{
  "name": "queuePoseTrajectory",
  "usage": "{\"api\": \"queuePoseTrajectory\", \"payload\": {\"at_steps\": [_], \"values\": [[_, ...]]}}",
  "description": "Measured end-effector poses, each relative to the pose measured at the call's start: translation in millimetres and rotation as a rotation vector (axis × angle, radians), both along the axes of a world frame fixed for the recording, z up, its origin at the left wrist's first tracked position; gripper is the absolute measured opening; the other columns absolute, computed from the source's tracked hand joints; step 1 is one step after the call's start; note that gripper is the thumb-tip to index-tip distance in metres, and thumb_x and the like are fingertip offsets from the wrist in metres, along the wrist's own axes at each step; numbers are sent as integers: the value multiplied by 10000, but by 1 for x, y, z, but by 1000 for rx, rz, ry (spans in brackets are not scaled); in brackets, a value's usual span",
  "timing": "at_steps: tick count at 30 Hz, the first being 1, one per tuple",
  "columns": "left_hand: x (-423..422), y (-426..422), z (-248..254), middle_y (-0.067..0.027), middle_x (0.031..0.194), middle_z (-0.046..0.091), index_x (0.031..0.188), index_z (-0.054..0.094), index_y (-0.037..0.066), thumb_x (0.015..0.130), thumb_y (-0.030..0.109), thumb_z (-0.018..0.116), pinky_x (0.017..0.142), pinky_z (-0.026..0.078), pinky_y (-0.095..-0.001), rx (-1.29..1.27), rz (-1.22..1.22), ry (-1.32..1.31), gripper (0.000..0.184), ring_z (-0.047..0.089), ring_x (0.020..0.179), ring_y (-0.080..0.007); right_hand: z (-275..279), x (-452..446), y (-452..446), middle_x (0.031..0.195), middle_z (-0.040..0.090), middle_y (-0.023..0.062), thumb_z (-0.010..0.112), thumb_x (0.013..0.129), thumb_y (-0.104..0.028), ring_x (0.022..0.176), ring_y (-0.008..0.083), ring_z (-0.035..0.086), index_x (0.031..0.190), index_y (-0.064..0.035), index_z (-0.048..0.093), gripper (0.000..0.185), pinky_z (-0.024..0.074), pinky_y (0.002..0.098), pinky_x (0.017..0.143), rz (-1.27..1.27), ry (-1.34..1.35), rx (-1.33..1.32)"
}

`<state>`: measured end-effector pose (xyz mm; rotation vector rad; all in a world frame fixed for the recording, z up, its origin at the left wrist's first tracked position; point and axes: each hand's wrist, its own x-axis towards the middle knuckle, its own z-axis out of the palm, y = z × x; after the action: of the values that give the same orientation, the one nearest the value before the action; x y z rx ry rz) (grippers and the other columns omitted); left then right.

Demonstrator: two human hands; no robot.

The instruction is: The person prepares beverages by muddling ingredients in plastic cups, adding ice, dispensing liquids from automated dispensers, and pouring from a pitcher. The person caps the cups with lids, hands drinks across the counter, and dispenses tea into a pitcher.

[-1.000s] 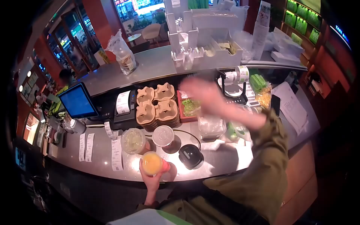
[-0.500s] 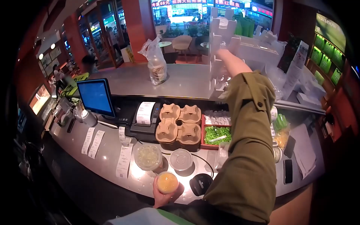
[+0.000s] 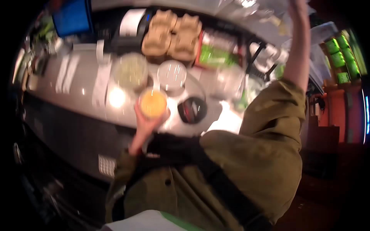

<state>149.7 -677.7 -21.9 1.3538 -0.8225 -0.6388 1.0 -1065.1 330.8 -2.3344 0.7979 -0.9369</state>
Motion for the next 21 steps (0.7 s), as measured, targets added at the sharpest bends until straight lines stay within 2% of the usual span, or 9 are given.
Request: {"api": "queuePoseTrajectory", "payload": {"at_steps": [3,5,8,11,12,15,16,19,21], "values": [[3,-2,22,-162,1268,351,1332,101,0,608,120,776,963,327,-354,-130,-58,99,998,385,1168,-242,-82,10,141,1058,525,163,680,634,-309,947,276,526,1085,-15,506,566,439,345,783,299,275,264],[2,1,23,-142,1342,241,1353,39,10,665,330,732,1018,244,-378,-164,-117,68,1027,283,1240,-241,-146,17,212,1081,506,169,681,628,-286,983,291,509,1113,-20,482,587,428,352,813,403,413,367],[5,3,27,-164,1335,272,1339,72,-55,794,451,555,1010,239,-333,-396,-157,206,887,318,1216,-228,-213,41,250,1102,485,178,677,623,-283,1013,312,492,1139,-25,458,617,417,366,839,465,266,118],[0,1,35,-125,1403,165,1353,90,-10,773,713,182,1054,118,-365,-270,-103,260,932,158,1301,-230,-236,65,258,1093,483,179,656,632,-337,992,327,494,1137,-20,458,628,423,379,815,547,149,-193],[0,0,34,-117,1397,189,1351,120,-7,819,647,110,1056,115,-354,-241,-59,295,843,164,1300,-224,-239,71,261,1090,484,178,645,640,-348,984,328,496,1137,-17,459,625,428,380,802,575,172,-257],[-7,-5,32,-116,1401,180,1351,126,-3,836,615,76,1058,113,-347,-270,-8,450,806,153,1304,-219,-244,85,264,1086,475,181,639,639,-415,957,321,502,1153,-5,452,684,434,384,768,648,230,-383],[-7,-7,28,-100,1371,247,1337,183,-3,862,590,123,1041,172,-337,-307,45,476,762,205,1282,-200,-243,86,264,1095,468,182,648,630,-431,957,322,499,1172,-9,440,718,434,386,770,655,257,-370],[5,-12,29,-80,1299,353,1309,265,10,890,546,221,997,257,-315,26,47,802,682,318,1211,-180,-242,87,262,1040,470,197,659,607,-433,929,338,490,1140,14,450,727,427,404,756,694,302,-370],[3,-17,31,-55,1190,460,1248,383,41,918,426,334,916,351,-292,121,144,749,510,443,1085,-161,-244,87,260,1033,467,181,665,582,-405,927,334,480,1096,7,457,691,424,408,749,736,349,-335]]}}
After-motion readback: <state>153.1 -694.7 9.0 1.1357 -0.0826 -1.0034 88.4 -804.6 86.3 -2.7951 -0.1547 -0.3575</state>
